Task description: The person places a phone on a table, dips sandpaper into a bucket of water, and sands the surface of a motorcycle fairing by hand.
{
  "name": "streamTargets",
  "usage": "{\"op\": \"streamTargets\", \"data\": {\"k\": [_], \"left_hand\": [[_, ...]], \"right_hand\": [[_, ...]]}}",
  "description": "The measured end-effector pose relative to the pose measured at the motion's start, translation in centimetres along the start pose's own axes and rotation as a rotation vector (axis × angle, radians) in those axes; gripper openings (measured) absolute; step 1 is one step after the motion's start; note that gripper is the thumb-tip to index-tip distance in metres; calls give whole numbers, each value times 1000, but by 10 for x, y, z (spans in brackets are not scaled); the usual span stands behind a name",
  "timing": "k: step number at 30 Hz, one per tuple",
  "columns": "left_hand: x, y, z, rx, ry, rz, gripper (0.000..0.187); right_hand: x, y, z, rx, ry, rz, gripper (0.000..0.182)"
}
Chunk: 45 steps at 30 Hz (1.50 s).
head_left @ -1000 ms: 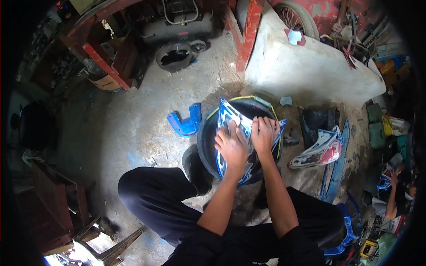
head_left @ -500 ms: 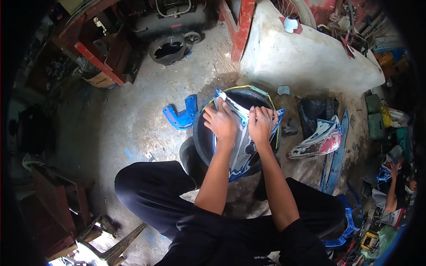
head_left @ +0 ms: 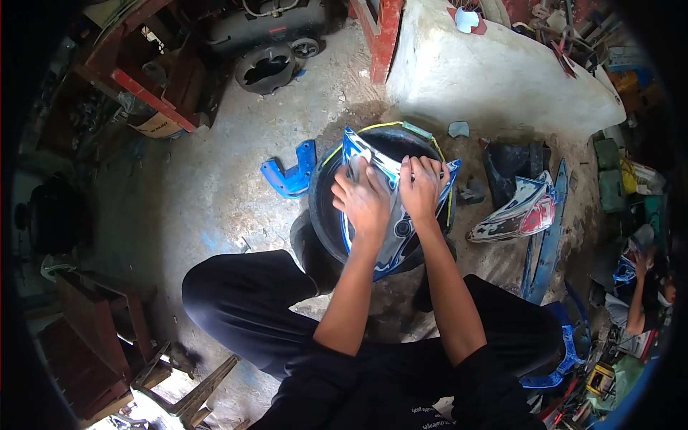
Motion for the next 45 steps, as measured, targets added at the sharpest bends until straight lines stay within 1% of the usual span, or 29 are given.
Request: {"op": "streamTargets", "data": {"k": [2,4,6,7,10,11,14,17,19,20,22,24,26,27,30,32,34,36,37,38,40,42,44,45], "left_hand": [[-5,11,4,16,-10,-40,41],[-1,-4,1,12,5,-39,40],[5,-26,-4,-5,-10,15,40],[4,-32,-4,-50,-35,5,40],[-5,-3,1,-66,-17,-48,40],[-7,9,4,-20,-11,-38,41],[-7,6,7,-25,-17,-54,41],[1,-24,-11,-38,-13,18,42],[0,-21,-9,-2,11,57,42],[1,-6,-4,-2,9,51,42],[-7,16,7,-27,-45,-40,41],[-6,13,3,-50,-63,-74,41],[-2,-10,-5,-54,-10,1,40],[0,-23,-8,-87,-13,38,40],[0,-16,-10,-50,-21,41,40],[-7,15,3,-43,-15,-23,42],[-8,26,5,-49,-43,-50,43],[-6,2,0,-53,-58,-29,42],[-2,-13,-6,-71,-45,2,40],[5,-27,-11,-65,-1,73,40],[7,-28,-13,-50,-5,104,41],[0,3,-6,-73,-20,31,42],[-8,41,6,-30,-66,-62,42],[-10,36,7,-47,-66,-61,42]], "right_hand": [[0,1,1,-12,4,-4,28],[-1,2,-1,2,5,-11,28],[-1,4,-1,14,3,-11,28],[0,5,0,10,16,-8,28],[-1,3,0,-3,19,-1,29],[-1,2,0,-9,7,-2,29],[0,2,-1,6,22,-1,29],[0,2,-2,7,17,2,28],[-2,2,-3,2,16,1,28],[-3,4,-1,-10,12,1,28],[1,-2,-1,-34,-3,7,28],[0,0,-1,2,12,-16,28],[-1,3,-2,22,27,-9,27],[-1,3,-2,23,18,-9,27],[1,1,0,18,7,-2,26],[1,0,1,-14,-5,-6,26],[2,-2,1,-59,-17,15,26],[0,2,0,-26,-14,24,26],[-1,2,0,-19,-18,22,27],[-2,4,1,-18,-17,25,27],[-1,2,-2,-1,1,5,27],[3,2,0,-8,3,-4,27],[1,1,1,-44,-21,12,27],[0,2,1,-54,-20,25,27]]}}
Point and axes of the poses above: each hand's wrist, its own y-axis away from the middle knuckle, its own z-axis out of the back of the hand, x = y × z, the point moved 8 cm from there along -y, towards the middle knuckle, and after that the axes turned 10 degrees about -x, right-handed, at the moved point
